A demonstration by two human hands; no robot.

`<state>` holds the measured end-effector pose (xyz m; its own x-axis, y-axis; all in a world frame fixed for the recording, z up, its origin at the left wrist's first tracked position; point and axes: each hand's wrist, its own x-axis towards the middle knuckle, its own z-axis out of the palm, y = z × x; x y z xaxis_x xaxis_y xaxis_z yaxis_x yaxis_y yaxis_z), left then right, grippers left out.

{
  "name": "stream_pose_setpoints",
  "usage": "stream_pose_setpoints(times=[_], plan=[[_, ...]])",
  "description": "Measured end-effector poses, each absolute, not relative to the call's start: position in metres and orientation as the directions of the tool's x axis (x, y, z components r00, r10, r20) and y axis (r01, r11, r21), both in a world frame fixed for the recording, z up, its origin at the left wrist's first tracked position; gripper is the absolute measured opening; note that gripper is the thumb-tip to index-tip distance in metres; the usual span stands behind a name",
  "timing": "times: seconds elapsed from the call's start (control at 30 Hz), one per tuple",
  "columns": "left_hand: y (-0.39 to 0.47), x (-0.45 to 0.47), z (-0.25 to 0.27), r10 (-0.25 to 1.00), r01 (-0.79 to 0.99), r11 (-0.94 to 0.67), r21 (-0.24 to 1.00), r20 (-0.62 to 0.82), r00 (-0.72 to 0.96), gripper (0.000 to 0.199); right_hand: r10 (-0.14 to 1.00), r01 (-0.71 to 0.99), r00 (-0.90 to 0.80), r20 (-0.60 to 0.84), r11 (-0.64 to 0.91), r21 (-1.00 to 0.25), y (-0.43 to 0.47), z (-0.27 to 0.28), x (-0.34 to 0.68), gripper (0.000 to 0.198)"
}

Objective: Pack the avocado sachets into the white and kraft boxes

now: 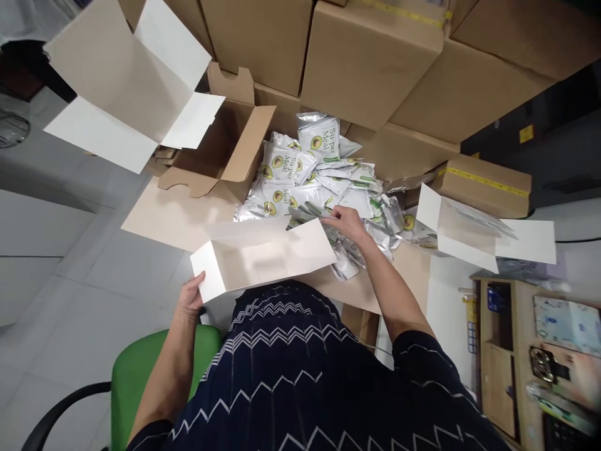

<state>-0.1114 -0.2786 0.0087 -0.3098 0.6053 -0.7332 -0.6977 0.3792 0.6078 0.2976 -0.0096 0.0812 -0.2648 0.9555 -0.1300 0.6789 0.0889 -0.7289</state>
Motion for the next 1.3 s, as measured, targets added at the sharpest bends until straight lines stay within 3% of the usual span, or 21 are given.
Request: stream_pose_setpoints(times=[0.17, 0.3, 0.4, 0.5, 0.6, 0.77, 0.87, 0.97, 1.03, 1.1, 1.2, 1.3], plan=[[-0.279, -0.091, 0.009, 0.614, -0.689, 0.447, 0.57, -0.756, -0.228, 0.05, 0.985, 0.693, -0.125, 0.118, 0.172, -0.7, -0.027, 0.157, 0.324, 0.036], [-0.285, -0.089, 0.01, 0.669, -0.654, 0.463, 0.599, -0.72, -0.186, 0.063, 0.909, 0.726, -0.212, 0.36, 0.393, -0.564, -0.079, 0.244, 0.333, 0.017], [-0.289, -0.09, 0.011, 0.686, -0.613, 0.488, 0.622, -0.707, -0.172, 0.068, 0.832, 0.677, -0.368, 0.416, 0.546, -0.494, -0.107, 0.277, 0.317, 0.005], [-0.291, -0.086, 0.013, 0.689, -0.575, 0.508, 0.642, -0.703, -0.176, 0.071, 0.653, 0.489, -0.7, 0.29, 0.734, -0.471, -0.108, 0.271, 0.284, 0.012], [-0.291, -0.078, 0.016, 0.689, -0.558, 0.493, 0.667, -0.691, -0.218, 0.074, 0.49, 0.347, -0.865, 0.109, 0.741, -0.574, -0.096, 0.24, 0.24, 0.019], [-0.291, -0.068, 0.01, 0.747, -0.414, 0.421, 0.807, -0.568, -0.347, 0.083, 0.56, 0.577, -0.775, -0.292, 0.439, -0.689, -0.102, 0.161, 0.158, 0.018], [-0.293, -0.069, 0.006, 0.796, -0.042, 0.394, 0.918, -0.364, -0.484, 0.086, 0.54, 0.717, -0.653, -0.531, 0.212, -0.664, -0.12, 0.114, 0.119, 0.009], [-0.294, -0.071, 0.015, 0.869, 0.402, 0.307, 0.863, -0.083, -0.487, 0.059, 0.424, 0.726, -0.604, -0.675, -0.058, -0.686, -0.134, 0.085, 0.099, 0.004], [-0.292, -0.068, 0.028, 0.897, 0.536, 0.239, 0.81, 0.026, -0.44, 0.04, 0.344, 0.695, -0.608, -0.716, -0.206, -0.689, -0.14, 0.078, 0.094, 0.003], [-0.286, -0.062, 0.042, 0.912, 0.566, 0.247, 0.787, 0.009, -0.41, 0.037, 0.307, 0.706, -0.604, -0.736, -0.223, -0.672, -0.144, 0.079, 0.091, 0.008], [-0.271, -0.053, 0.059, 0.916, 0.6, 0.345, 0.722, -0.12, -0.383, 0.041, 0.301, 0.669, -0.701, -0.647, -0.036, -0.742, -0.141, 0.099, 0.097, 0.017], [-0.255, -0.05, 0.066, 0.907, 0.661, 0.416, 0.625, -0.227, -0.355, 0.052, 0.212, 0.435, -0.886, -0.412, 0.079, -0.897, -0.121, 0.137, 0.126, 0.017]])
